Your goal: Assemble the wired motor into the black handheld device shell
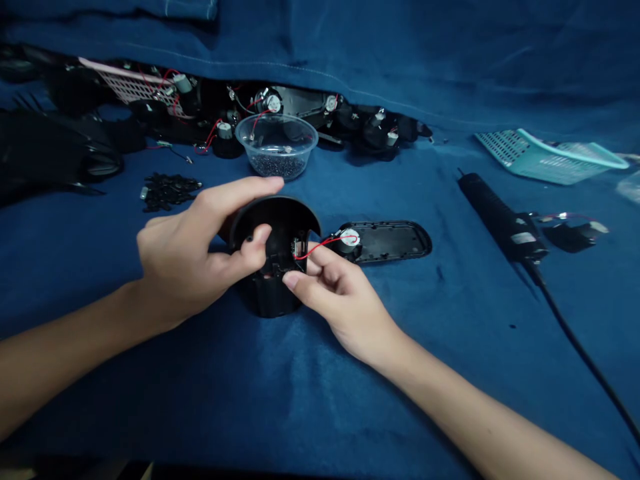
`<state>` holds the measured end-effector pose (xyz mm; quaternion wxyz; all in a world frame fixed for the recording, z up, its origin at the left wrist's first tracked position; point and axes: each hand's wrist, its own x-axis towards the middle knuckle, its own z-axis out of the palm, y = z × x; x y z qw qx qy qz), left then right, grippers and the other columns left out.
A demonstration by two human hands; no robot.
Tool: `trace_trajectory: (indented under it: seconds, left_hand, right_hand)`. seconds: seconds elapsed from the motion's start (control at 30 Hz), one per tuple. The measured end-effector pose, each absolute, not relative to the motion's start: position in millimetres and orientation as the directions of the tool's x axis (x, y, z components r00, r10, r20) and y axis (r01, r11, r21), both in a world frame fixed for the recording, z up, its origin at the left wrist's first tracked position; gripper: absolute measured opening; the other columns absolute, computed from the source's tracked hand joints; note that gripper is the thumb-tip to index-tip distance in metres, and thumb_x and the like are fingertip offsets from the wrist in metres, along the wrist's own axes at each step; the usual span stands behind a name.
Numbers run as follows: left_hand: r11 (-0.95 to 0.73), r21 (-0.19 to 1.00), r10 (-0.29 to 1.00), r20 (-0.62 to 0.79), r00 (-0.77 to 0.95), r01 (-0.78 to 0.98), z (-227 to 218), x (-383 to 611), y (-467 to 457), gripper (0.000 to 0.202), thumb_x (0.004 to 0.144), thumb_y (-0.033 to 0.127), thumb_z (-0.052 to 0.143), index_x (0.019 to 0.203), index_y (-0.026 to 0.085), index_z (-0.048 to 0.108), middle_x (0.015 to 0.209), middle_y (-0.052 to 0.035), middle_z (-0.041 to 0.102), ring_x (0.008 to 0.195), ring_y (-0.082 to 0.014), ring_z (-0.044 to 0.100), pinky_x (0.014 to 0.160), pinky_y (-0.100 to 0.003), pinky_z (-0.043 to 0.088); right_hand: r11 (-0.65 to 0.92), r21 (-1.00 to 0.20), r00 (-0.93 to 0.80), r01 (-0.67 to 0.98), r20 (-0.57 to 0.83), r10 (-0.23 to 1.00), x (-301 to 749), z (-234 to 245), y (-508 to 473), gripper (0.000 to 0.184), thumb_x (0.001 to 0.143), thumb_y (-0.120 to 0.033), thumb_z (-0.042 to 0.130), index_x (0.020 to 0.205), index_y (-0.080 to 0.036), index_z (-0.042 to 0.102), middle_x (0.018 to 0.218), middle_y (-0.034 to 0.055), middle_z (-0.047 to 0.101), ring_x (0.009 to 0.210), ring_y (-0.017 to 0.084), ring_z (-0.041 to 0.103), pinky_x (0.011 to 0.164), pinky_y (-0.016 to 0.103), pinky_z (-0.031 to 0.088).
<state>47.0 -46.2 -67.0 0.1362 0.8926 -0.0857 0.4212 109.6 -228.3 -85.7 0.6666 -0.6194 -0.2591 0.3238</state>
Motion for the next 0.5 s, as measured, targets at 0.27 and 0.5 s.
trace_trajectory:
  seconds: [0.27,0.5]
  left_hand:
    - [-0.962,0.123,-0.056,0.786,0.615,-0.245,-63.8,46.6,-49.1,0.038,0.093,0.017,0.051,0.129,0.024,0.064,0.117,0.0009,0.075,0.088,-0.0119,0.074,0.077,-0.02,0.056]
    - [-0.976,0.112,-0.038,0.758,0.651,-0.188,-61.3,44.2,-49.7,0.039,0.095,0.022,0.049,0.131,0.028,0.062,0.116,0.0021,0.075,0.089,-0.0121,0.074,0.075,-0.019,0.056]
  right_hand:
    - [0.066,-0.986,0.632,-0.151,-0.045,0.774,108.7,-83.6,-227.4,0.013,0.09,-0.031,0.066,0.101,-0.023,0.065,0.089,0.0001,0.065,0.083,0.013,0.061,0.081,0.027,0.05]
    - [0.06,-0.987,0.634,-0.151,-0.05,0.771,107.5,-85.0,-230.2,0.017,0.091,-0.032,0.066,0.105,-0.024,0.066,0.09,0.0003,0.063,0.082,0.013,0.059,0.081,0.029,0.05]
